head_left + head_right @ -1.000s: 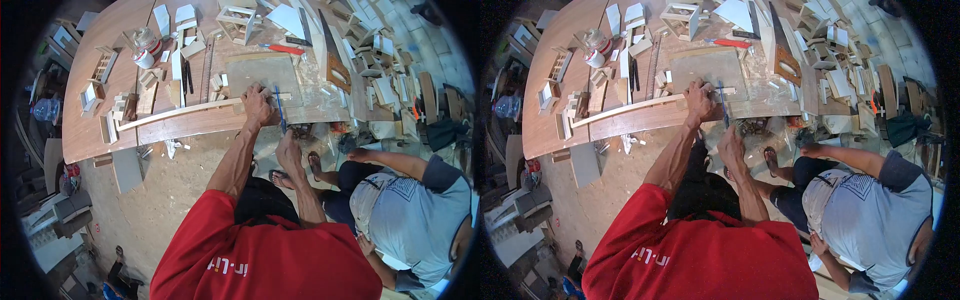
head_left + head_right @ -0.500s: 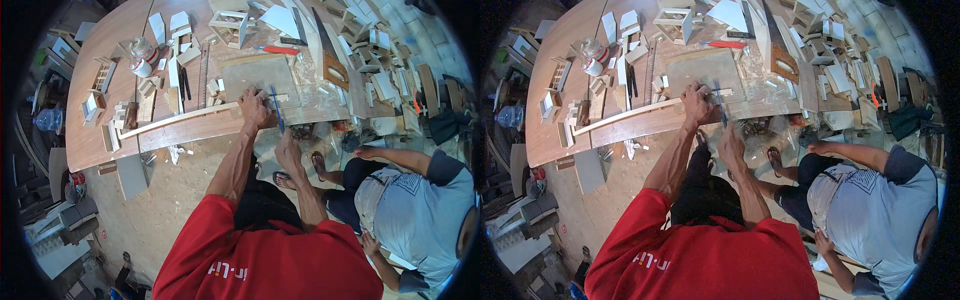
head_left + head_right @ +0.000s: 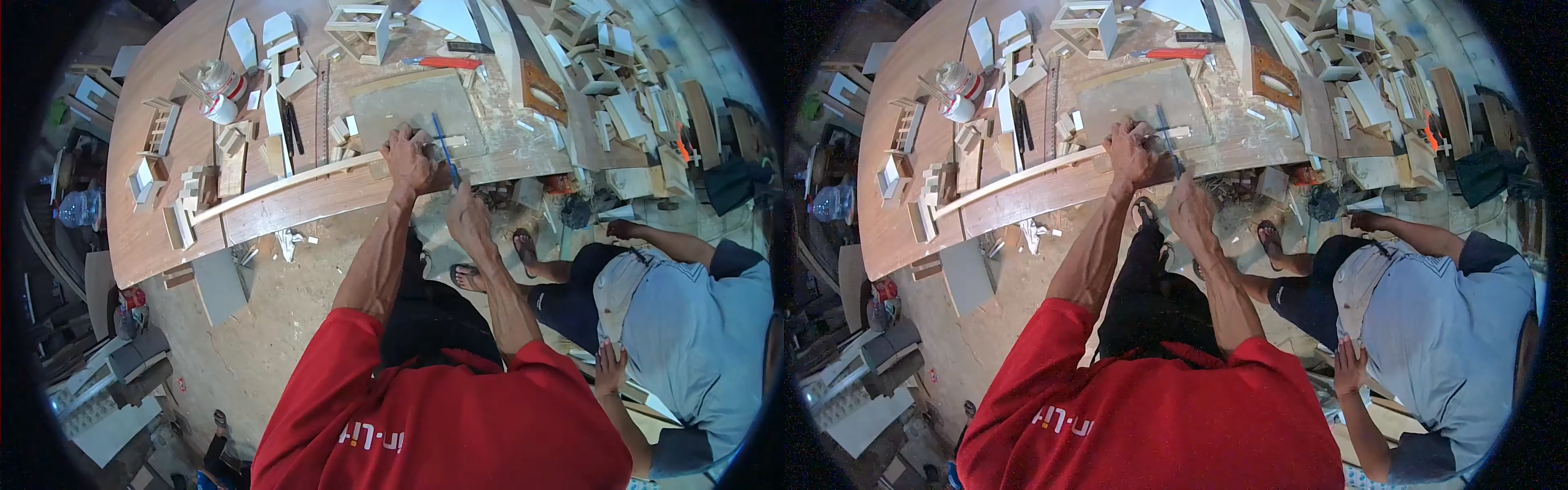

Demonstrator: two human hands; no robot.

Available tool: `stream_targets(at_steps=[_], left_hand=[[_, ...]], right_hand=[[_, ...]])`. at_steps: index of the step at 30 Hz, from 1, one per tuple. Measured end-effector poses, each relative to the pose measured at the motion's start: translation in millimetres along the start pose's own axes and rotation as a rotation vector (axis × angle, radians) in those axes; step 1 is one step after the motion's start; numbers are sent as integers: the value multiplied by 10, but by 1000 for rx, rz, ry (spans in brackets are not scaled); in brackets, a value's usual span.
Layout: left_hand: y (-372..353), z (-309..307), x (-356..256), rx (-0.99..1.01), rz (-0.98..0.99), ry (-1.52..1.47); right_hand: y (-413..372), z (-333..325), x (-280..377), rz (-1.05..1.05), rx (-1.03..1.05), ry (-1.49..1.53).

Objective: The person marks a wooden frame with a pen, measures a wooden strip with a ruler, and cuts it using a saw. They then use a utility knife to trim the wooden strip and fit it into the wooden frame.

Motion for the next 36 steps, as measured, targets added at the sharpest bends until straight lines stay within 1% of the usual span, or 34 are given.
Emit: stream_targets(at_steps=[3, 4, 6, 9, 13, 15, 19, 21, 22, 24, 28, 30, 31, 33, 34, 36], left_hand=[[-14, -32, -11, 21, -10, 10], [24, -32, -19, 13, -15, 2], [-1, -20, -28, 35, -50, 20], [-1, -40, -51, -10, -25, -16], [4, -23, -29, -4, -33, -22], [9, 10, -7, -44, -26, -48], [7, 85, 27, -41, -42, 4], [10, 53, 12, -45, -34, 2], [0, 34, 1, -43, -33, 4], [9, 16, -13, -16, -52, 12], [8, 67, -1, -25, -47, -13], [18, 38, -7, -61, -35, 13], [19, 17, -23, -68, -29, 10], [2, -28, -42, -25, -31, -40], [47, -47, -43, -40, -39, -41], [10, -40, -47, 46, -48, 43]], right_hand=[[-199, -60, 42, 30, 39, 25], [-164, -76, 35, 25, 39, 14], [-200, -36, -25, 86, 68, -63], [-45, 27, -42, 46, -9, -35], [-106, -20, 11, 31, -11, -51], [-298, -81, 16, 150, 96, -34], [-155, 0, -43, 100, 50, 23], [-4, 66, -10, -52, -20, 40], [-80, 54, -5, -51, -21, 42], [-249, -12, -5, 73, 43, 24], [-58, 48, -66, 51, 52, -1], [43, 40, -18, -22, 39, 14], [-19, 17, -10, -25, 31, 12], [-214, -16, -20, 114, 72, -21], [-145, -20, -18, 100, 74, -30], [-74, 27, 3, -23, -12, 14]])
Point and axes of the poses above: each hand's wrist, its own y-axis towards the middle knuckle, its own z-axis out of the palm, x = y × z, the point moved 2 cm from there along y, towards the middle knuckle, and after that the axes turned 4 degrees about x, right-handed, at the moved point
